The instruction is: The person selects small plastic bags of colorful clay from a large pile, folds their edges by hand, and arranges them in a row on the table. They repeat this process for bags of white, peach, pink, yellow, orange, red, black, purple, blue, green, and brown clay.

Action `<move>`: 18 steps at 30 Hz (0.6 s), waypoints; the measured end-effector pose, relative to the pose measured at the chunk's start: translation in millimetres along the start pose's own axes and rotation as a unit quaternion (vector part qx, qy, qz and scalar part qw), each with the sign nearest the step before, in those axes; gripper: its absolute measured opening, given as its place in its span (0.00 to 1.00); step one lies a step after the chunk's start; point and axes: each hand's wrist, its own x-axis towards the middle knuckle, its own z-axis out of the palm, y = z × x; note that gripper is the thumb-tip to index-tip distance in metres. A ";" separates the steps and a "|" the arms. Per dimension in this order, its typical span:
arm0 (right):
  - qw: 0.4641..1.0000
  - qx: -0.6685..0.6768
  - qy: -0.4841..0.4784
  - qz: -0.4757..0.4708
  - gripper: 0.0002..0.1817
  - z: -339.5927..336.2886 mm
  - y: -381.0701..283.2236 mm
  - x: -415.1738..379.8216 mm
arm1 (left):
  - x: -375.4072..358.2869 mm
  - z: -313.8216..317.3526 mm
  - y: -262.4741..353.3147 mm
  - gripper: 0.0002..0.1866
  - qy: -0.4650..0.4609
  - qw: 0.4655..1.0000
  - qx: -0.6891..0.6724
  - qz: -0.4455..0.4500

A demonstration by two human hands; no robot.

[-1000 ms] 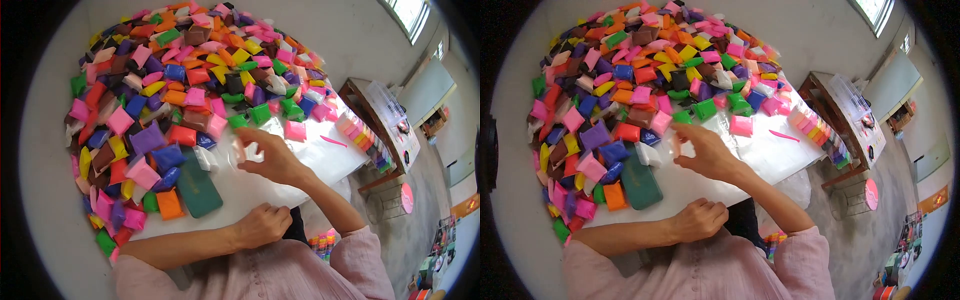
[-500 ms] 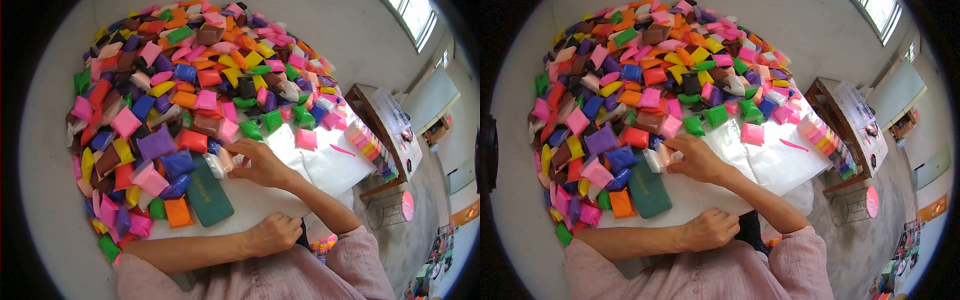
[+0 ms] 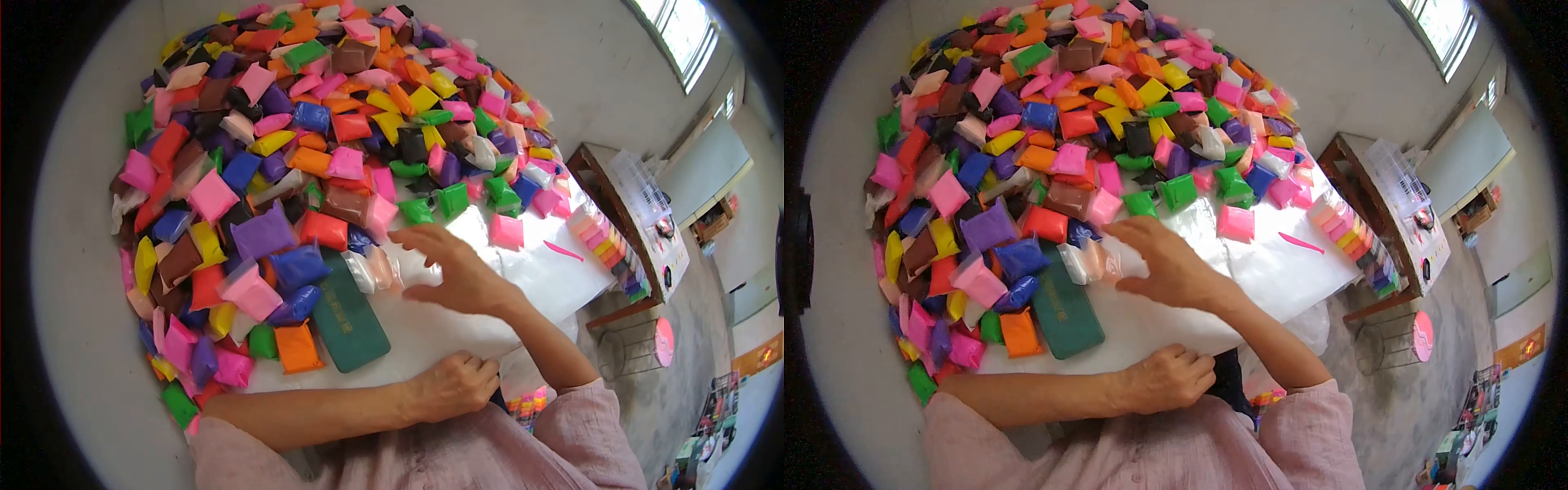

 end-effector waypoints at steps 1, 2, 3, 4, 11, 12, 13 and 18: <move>1.000 0.002 -0.009 0.019 0.30 -9.3 6.0 5.5 | 0.1 1.7 0.5 0.04 -0.005 1.000 0.002 0.000; 0.999 0.005 -0.017 0.037 0.28 -15.4 11.2 11.9 | -0.6 3.6 1.5 0.04 -0.010 1.000 0.004 0.000; 0.995 -0.101 0.017 0.012 0.26 -13.4 17.1 20.2 | -1.1 4.7 1.9 0.04 -0.018 1.000 0.008 0.000; 0.992 -0.127 0.010 -0.004 0.25 -10.4 19.9 30.9 | -1.4 4.5 1.7 0.04 -0.020 1.000 0.009 0.001; 0.976 -0.215 -0.032 0.010 0.28 13.5 28.3 71.8 | -2.8 1.8 1.8 0.04 -0.019 1.000 -0.004 0.006; 0.975 -0.217 -0.037 0.006 0.28 12.3 29.9 72.0 | -3.0 1.4 2.2 0.04 -0.018 1.000 -0.003 0.005; 0.975 -0.219 -0.042 0.003 0.28 10.5 31.0 71.4 | -3.3 1.0 2.2 0.04 -0.019 1.000 -0.004 0.005; 0.996 -0.077 0.046 0.019 0.20 -26.6 27.6 32.5 | -3.5 1.0 2.0 0.03 0.001 0.998 -0.048 -0.034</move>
